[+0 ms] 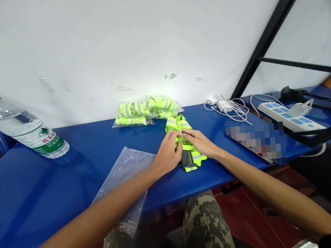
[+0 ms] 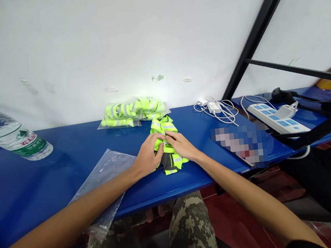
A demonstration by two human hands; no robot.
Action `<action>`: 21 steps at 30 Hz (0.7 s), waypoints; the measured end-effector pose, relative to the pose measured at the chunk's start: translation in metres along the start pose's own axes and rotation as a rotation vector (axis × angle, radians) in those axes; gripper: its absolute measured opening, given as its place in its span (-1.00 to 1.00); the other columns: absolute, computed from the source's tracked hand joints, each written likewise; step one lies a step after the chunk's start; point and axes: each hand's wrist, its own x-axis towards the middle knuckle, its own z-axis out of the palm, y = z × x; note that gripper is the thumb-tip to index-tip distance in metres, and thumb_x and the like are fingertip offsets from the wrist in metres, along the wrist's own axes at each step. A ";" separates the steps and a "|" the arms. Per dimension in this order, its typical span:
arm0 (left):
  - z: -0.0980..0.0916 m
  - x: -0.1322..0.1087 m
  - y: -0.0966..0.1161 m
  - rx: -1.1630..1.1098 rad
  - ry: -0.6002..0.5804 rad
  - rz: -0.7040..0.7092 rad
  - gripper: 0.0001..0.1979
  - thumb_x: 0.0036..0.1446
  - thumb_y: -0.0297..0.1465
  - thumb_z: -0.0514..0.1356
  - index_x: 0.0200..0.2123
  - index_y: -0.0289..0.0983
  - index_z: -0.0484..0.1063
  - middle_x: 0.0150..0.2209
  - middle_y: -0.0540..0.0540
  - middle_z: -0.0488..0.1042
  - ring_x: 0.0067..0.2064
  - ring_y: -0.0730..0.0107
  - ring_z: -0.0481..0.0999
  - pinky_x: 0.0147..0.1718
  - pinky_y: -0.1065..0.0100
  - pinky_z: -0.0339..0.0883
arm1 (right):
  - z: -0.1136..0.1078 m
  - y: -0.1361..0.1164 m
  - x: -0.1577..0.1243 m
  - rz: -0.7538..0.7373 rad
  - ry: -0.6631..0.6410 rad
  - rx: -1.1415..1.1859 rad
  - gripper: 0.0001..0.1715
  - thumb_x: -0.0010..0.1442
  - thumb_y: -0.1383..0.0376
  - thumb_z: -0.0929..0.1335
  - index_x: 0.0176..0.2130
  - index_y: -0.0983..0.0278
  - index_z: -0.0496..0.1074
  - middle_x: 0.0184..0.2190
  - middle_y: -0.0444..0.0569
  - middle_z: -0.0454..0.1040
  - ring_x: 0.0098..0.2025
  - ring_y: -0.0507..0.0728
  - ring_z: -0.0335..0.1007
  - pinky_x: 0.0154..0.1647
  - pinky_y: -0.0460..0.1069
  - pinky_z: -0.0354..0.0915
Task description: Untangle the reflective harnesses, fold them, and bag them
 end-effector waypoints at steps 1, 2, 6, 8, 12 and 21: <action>0.000 0.000 0.001 0.001 -0.009 0.003 -0.84 0.29 -0.51 0.00 -0.11 -0.24 0.28 -0.09 -0.16 0.43 0.02 0.25 0.43 0.07 0.22 0.30 | -0.001 -0.001 0.000 -0.006 -0.045 0.020 -0.60 0.32 0.12 0.22 -0.08 0.26 0.53 -0.11 -0.02 0.56 0.00 0.21 0.44 0.10 0.12 0.29; -0.001 0.000 0.001 0.003 -0.014 0.005 -0.85 0.28 -0.50 0.00 -0.12 -0.23 0.29 -0.10 -0.16 0.44 0.00 0.25 0.43 0.05 0.22 0.30 | -0.002 0.000 0.000 -0.014 -0.085 0.044 -0.59 0.32 0.10 0.23 -0.09 0.26 0.53 -0.13 -0.04 0.56 -0.03 0.20 0.45 0.07 0.10 0.31; 0.000 -0.001 0.001 0.025 0.002 0.001 -0.86 0.27 -0.49 0.03 -0.12 -0.23 0.28 -0.11 -0.15 0.44 -0.01 0.24 0.44 0.04 0.22 0.30 | -0.006 0.004 0.007 -0.071 -0.186 0.102 -0.62 0.32 0.13 0.25 -0.06 0.25 0.54 -0.12 -0.09 0.55 0.00 0.19 0.43 0.08 0.08 0.30; 0.000 -0.001 0.000 0.066 0.026 -0.024 -0.87 0.27 -0.49 0.03 -0.13 -0.24 0.27 -0.12 -0.15 0.43 -0.02 0.23 0.43 0.02 0.20 0.30 | -0.006 0.007 0.013 -0.109 -0.198 0.085 -0.62 0.32 0.13 0.25 -0.03 0.23 0.53 -0.12 -0.10 0.55 0.02 0.19 0.43 0.10 0.08 0.29; -0.001 -0.001 -0.001 0.233 0.072 -0.095 -0.86 0.23 -0.52 0.04 -0.16 -0.24 0.30 -0.11 -0.17 0.41 -0.03 0.16 0.37 0.00 0.13 0.28 | -0.002 0.009 0.022 -0.188 -0.044 -0.110 -0.65 0.30 0.14 0.28 -0.08 0.26 0.54 -0.10 0.01 0.52 -0.03 0.17 0.44 0.06 0.08 0.31; -0.001 0.001 -0.009 0.239 0.081 -0.204 -0.80 0.15 -0.60 0.03 -0.22 -0.24 0.34 -0.13 -0.19 0.31 -0.06 0.13 0.32 -0.06 0.10 0.27 | -0.003 -0.013 -0.034 -0.409 0.083 -0.541 -0.69 0.32 0.12 0.28 -0.17 0.25 0.52 -0.13 0.10 0.54 -0.06 0.24 0.44 0.04 0.19 0.36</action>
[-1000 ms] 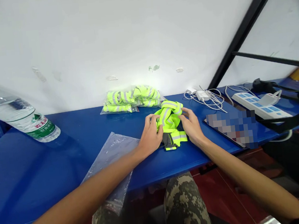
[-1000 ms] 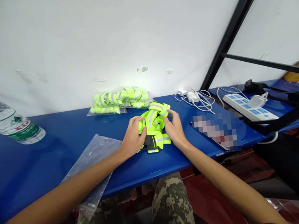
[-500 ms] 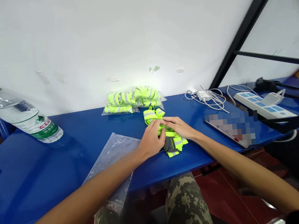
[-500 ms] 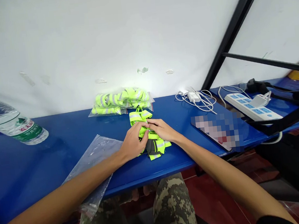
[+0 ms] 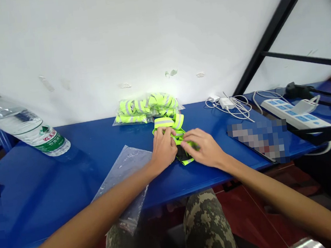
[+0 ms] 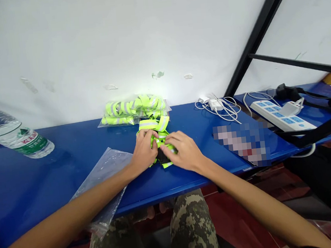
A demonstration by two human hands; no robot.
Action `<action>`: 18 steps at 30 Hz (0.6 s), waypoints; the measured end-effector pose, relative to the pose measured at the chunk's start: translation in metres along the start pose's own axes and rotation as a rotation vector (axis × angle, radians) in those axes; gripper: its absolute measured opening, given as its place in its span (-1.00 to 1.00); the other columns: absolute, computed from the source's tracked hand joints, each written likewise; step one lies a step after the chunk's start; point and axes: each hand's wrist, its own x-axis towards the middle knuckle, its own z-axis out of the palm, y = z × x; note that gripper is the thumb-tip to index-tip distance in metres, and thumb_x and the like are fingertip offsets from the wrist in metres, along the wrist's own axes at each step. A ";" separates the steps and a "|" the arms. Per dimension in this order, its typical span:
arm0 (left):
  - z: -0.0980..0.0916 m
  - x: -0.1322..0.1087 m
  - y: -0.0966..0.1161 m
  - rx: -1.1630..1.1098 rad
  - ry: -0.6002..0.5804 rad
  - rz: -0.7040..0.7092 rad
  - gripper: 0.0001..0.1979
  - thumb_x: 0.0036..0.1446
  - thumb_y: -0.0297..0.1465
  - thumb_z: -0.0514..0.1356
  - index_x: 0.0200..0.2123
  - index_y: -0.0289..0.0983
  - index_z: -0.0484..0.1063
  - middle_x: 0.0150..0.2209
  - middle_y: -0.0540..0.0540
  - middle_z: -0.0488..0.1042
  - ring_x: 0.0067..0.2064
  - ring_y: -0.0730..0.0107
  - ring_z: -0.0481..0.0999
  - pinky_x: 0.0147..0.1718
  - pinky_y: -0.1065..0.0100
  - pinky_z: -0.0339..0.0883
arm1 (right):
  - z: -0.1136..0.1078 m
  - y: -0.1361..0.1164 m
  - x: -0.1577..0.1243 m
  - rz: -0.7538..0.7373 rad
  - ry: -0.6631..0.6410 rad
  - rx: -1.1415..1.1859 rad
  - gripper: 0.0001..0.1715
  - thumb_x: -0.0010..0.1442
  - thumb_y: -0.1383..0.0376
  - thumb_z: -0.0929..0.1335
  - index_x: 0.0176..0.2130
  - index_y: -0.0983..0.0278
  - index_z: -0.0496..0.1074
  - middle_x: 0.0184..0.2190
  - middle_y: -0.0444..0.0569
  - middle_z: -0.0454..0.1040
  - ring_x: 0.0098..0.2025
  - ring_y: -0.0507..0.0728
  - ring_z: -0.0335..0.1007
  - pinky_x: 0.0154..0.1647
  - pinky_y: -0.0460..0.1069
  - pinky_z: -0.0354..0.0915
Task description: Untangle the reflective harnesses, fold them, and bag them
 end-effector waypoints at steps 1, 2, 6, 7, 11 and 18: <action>0.000 0.001 -0.001 -0.041 -0.002 0.010 -0.80 0.15 -0.61 0.02 -0.23 -0.24 0.32 -0.15 -0.18 0.30 -0.07 0.16 0.33 -0.04 0.12 0.27 | -0.003 -0.003 -0.006 -0.052 -0.085 -0.001 -0.61 0.28 0.05 0.32 -0.07 0.26 0.50 -0.05 0.13 0.53 0.01 0.27 0.43 0.08 0.21 0.36; 0.001 0.001 -0.002 -0.077 -0.003 0.017 -0.80 0.15 -0.62 0.01 -0.24 -0.24 0.31 -0.17 -0.16 0.30 -0.08 0.19 0.34 -0.03 0.14 0.28 | -0.006 -0.004 -0.011 -0.094 -0.160 0.000 -0.46 0.23 -0.02 0.36 0.05 0.27 0.45 0.03 0.16 0.49 0.08 0.31 0.40 0.12 0.25 0.34; 0.000 0.005 -0.008 -0.131 -0.025 0.027 -0.85 0.17 -0.60 0.05 -0.28 -0.23 0.27 -0.21 -0.12 0.34 -0.10 0.26 0.36 -0.04 0.20 0.29 | -0.009 0.000 -0.019 -0.168 -0.271 -0.009 -0.17 0.18 -0.08 0.39 0.28 0.28 0.24 0.19 0.21 0.37 0.25 0.35 0.27 0.24 0.30 0.26; 0.000 0.007 -0.010 -0.131 -0.031 0.031 -0.87 0.17 -0.58 0.07 -0.29 -0.23 0.27 -0.22 -0.11 0.36 -0.10 0.26 0.36 -0.04 0.21 0.29 | -0.007 0.001 -0.018 -0.178 -0.270 -0.010 -0.23 0.23 -0.04 0.36 0.26 0.29 0.25 0.17 0.21 0.38 0.24 0.34 0.29 0.23 0.29 0.27; -0.007 0.012 -0.011 -0.145 0.028 -0.007 -0.88 0.17 -0.40 0.21 -0.31 -0.23 0.28 -0.27 -0.06 0.39 -0.20 0.31 0.41 -0.14 0.26 0.32 | 0.001 0.004 -0.011 -0.185 -0.243 -0.009 -0.43 0.32 0.05 0.29 0.18 0.33 0.35 0.08 0.21 0.46 0.16 0.34 0.34 0.21 0.30 0.28; -0.022 0.011 0.001 -0.194 0.028 -0.025 -0.74 0.31 -0.28 0.01 -0.42 -0.23 0.28 -0.46 -0.01 0.43 -0.40 0.41 0.42 -0.34 0.35 0.25 | 0.002 0.011 -0.001 -0.051 -0.195 0.107 -0.57 0.41 0.13 0.15 0.03 0.26 0.44 -0.03 0.14 0.47 0.04 0.24 0.40 0.13 0.20 0.32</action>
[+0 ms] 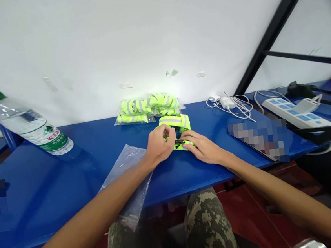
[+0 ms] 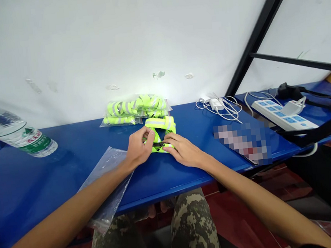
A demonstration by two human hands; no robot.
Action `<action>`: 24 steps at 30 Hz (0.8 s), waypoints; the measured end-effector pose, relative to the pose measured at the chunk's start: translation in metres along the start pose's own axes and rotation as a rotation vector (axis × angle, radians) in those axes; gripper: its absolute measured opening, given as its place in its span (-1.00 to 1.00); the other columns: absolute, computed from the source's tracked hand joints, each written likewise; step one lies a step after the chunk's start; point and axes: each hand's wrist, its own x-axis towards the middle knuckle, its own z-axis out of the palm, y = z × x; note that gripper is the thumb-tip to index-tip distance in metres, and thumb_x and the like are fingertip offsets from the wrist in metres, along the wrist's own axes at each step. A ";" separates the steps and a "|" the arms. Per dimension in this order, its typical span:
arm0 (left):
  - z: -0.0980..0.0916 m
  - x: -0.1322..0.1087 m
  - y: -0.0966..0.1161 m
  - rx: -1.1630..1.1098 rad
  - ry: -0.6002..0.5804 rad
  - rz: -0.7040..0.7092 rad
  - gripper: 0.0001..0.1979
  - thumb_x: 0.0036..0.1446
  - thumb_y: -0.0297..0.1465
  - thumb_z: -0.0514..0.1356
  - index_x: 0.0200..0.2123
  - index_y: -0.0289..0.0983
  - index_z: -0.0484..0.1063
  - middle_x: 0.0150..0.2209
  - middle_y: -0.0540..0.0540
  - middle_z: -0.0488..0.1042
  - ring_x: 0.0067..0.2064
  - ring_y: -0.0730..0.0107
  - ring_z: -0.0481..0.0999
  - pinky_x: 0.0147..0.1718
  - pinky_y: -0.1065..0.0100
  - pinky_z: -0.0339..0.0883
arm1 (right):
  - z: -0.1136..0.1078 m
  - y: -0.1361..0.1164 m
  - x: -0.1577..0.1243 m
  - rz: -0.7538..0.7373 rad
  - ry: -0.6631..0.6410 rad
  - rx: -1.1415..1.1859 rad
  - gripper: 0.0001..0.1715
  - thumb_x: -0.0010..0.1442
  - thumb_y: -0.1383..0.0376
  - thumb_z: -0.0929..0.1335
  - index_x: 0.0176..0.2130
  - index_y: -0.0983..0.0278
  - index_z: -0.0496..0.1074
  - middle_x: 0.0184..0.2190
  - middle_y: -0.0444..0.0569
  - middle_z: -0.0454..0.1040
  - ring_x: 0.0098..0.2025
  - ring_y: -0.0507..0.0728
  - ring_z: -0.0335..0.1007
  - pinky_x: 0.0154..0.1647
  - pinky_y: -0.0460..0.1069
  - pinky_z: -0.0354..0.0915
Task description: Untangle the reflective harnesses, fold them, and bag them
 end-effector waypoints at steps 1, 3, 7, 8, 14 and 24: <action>0.000 -0.001 0.001 0.047 -0.001 0.031 -0.74 0.31 -0.30 0.00 -0.44 -0.23 0.27 -0.46 -0.01 0.42 -0.40 0.40 0.42 -0.34 0.34 0.22 | -0.001 0.002 0.001 0.013 0.005 0.024 -0.57 0.42 0.14 0.14 -0.01 0.25 0.46 -0.05 0.12 0.46 0.02 0.22 0.40 0.11 0.17 0.32; 0.002 -0.002 0.000 0.141 0.015 0.062 -0.71 0.33 -0.32 -0.04 -0.46 -0.22 0.24 -0.49 -0.03 0.41 -0.42 0.38 0.40 -0.36 0.33 0.16 | -0.001 0.006 0.004 0.045 0.025 0.054 -0.58 0.42 0.11 0.15 -0.14 0.25 0.48 -0.16 0.09 0.48 -0.07 0.20 0.40 0.03 0.13 0.33; 0.007 0.002 -0.004 0.232 0.059 0.021 -0.63 0.38 -0.28 -0.10 -0.48 -0.21 0.24 -0.55 -0.03 0.39 -0.50 0.38 0.39 -0.43 0.32 0.08 | 0.007 0.008 0.011 0.166 0.141 0.122 -0.58 0.39 0.03 0.18 -0.23 0.25 0.42 -0.30 0.02 0.48 -0.21 0.18 0.40 -0.15 0.05 0.29; 0.008 0.004 -0.006 0.240 0.067 -0.003 -0.63 0.39 -0.26 -0.10 -0.46 -0.21 0.27 -0.55 -0.03 0.41 -0.50 0.37 0.41 -0.43 0.33 0.08 | 0.010 0.007 0.013 0.207 0.169 0.151 -0.59 0.39 0.02 0.18 -0.20 0.25 0.41 -0.30 0.00 0.48 -0.25 0.16 0.40 -0.20 0.04 0.28; 0.008 0.011 -0.007 0.345 0.048 -0.131 -0.66 0.37 -0.24 -0.06 -0.33 -0.21 0.42 -0.45 -0.10 0.55 -0.42 0.25 0.52 -0.40 0.33 0.11 | 0.021 -0.001 0.016 0.306 0.364 0.023 -0.66 0.37 0.05 0.21 -0.19 0.23 0.37 -0.20 0.06 0.45 -0.13 0.21 0.36 -0.04 0.12 0.26; 0.009 0.011 -0.008 0.191 0.058 -0.184 -0.81 0.37 -0.24 0.01 -0.14 -0.18 0.34 -0.37 -0.04 0.55 -0.28 0.22 0.58 -0.34 0.35 0.18 | 0.024 -0.001 0.024 0.374 0.454 0.237 -0.66 0.29 0.08 0.27 -0.19 0.27 0.45 -0.21 0.03 0.56 -0.17 0.17 0.47 -0.12 0.04 0.33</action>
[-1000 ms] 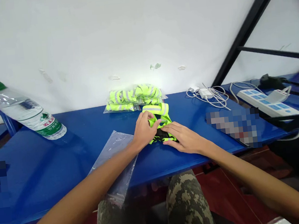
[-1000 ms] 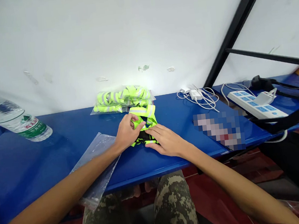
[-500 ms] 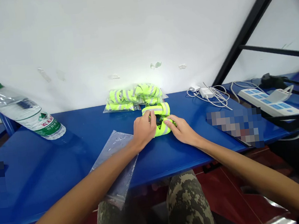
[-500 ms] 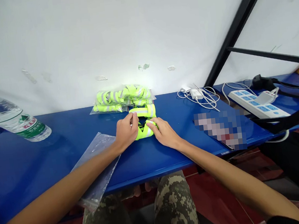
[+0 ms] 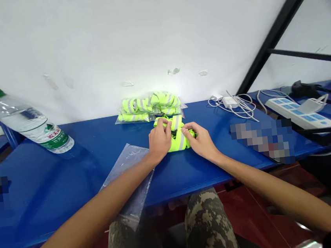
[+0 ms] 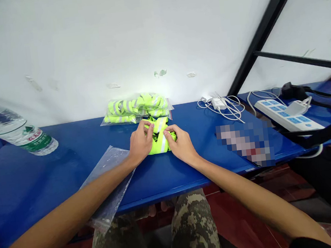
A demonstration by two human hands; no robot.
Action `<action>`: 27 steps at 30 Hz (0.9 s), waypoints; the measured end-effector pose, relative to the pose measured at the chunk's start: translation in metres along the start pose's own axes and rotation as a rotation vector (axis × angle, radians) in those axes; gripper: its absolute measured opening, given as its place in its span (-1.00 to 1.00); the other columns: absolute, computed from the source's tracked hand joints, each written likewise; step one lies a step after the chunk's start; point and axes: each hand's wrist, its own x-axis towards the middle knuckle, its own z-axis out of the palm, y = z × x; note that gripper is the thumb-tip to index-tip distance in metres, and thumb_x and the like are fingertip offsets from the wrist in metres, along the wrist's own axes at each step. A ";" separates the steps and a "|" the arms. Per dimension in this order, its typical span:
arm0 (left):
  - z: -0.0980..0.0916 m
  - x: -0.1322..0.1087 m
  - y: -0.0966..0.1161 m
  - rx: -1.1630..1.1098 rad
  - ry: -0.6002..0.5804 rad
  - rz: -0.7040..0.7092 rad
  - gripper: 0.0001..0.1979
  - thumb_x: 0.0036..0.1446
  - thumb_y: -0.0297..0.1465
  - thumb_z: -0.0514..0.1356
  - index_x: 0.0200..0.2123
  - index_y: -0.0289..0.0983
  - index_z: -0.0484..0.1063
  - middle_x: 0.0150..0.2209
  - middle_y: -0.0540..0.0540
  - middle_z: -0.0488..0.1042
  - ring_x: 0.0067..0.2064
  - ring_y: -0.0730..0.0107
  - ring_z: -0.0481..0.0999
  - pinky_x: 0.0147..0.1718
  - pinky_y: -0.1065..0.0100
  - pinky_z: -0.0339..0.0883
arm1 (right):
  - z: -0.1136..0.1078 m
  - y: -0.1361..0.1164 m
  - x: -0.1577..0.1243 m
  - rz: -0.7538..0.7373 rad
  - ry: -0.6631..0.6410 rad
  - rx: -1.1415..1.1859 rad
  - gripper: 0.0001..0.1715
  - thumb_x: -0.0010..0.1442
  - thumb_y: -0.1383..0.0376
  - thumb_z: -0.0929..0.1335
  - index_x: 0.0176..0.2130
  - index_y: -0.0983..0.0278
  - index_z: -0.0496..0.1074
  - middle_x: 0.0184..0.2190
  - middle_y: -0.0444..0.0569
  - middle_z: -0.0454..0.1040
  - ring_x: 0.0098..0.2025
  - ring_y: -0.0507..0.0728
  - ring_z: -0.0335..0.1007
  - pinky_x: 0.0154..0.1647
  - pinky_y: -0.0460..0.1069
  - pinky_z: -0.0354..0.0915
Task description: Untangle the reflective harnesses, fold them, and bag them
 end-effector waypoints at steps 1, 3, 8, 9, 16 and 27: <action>0.001 0.001 -0.001 -0.014 0.014 0.006 -0.83 0.36 -0.26 0.02 -0.16 -0.19 0.34 -0.38 -0.03 0.54 -0.28 0.24 0.57 -0.34 0.35 0.19 | 0.001 0.001 0.003 0.018 -0.005 0.025 -0.66 0.27 0.08 0.29 -0.21 0.28 0.47 -0.23 0.03 0.56 -0.18 0.16 0.47 -0.13 0.04 0.33; 0.002 0.003 -0.002 -0.023 0.030 0.015 -0.88 0.34 -0.30 0.05 -0.17 -0.19 0.33 -0.40 -0.02 0.52 -0.29 0.27 0.56 -0.34 0.36 0.20 | 0.002 0.003 0.008 0.076 -0.015 0.089 -0.67 0.20 0.08 0.33 -0.26 0.29 0.49 -0.26 0.02 0.57 -0.22 0.15 0.46 -0.15 0.04 0.32; 0.001 0.005 -0.007 -0.095 -0.014 0.040 -0.85 0.32 -0.24 0.06 -0.17 -0.18 0.30 -0.43 0.01 0.50 -0.32 0.29 0.55 -0.35 0.36 0.24 | 0.006 0.009 0.017 0.205 -0.026 0.263 -0.69 0.05 0.10 0.40 -0.32 0.30 0.49 -0.31 0.02 0.57 -0.28 0.13 0.44 -0.18 0.05 0.33; 0.000 0.004 -0.008 -0.113 -0.035 0.047 -0.84 0.33 -0.23 0.05 -0.17 -0.18 0.29 -0.41 0.00 0.50 -0.30 0.29 0.55 -0.33 0.35 0.25 | 0.007 0.010 0.019 0.216 -0.017 0.270 -0.69 0.03 0.11 0.41 -0.31 0.30 0.49 -0.31 0.01 0.56 -0.28 0.13 0.43 -0.18 0.05 0.33; 0.002 0.001 -0.007 -0.028 -0.048 0.149 -0.88 0.17 -0.44 0.13 -0.20 -0.20 0.26 -0.27 -0.07 0.46 -0.18 0.26 0.46 -0.16 0.27 0.27 | 0.011 0.017 0.026 0.164 0.018 0.109 -0.80 0.02 0.22 0.42 -0.33 0.29 0.49 -0.33 -0.03 0.46 -0.34 0.09 0.33 -0.24 0.04 0.31; 0.007 0.013 -0.024 -0.006 -0.009 0.190 -0.79 0.05 -0.50 0.23 -0.36 -0.21 0.21 -0.35 -0.03 0.39 -0.26 0.28 0.38 -0.22 0.27 0.22 | -0.020 0.015 0.001 -0.610 -0.261 -0.378 -0.48 0.23 0.04 0.39 0.04 0.34 0.42 0.02 0.20 0.47 0.07 0.31 0.34 0.09 0.23 0.33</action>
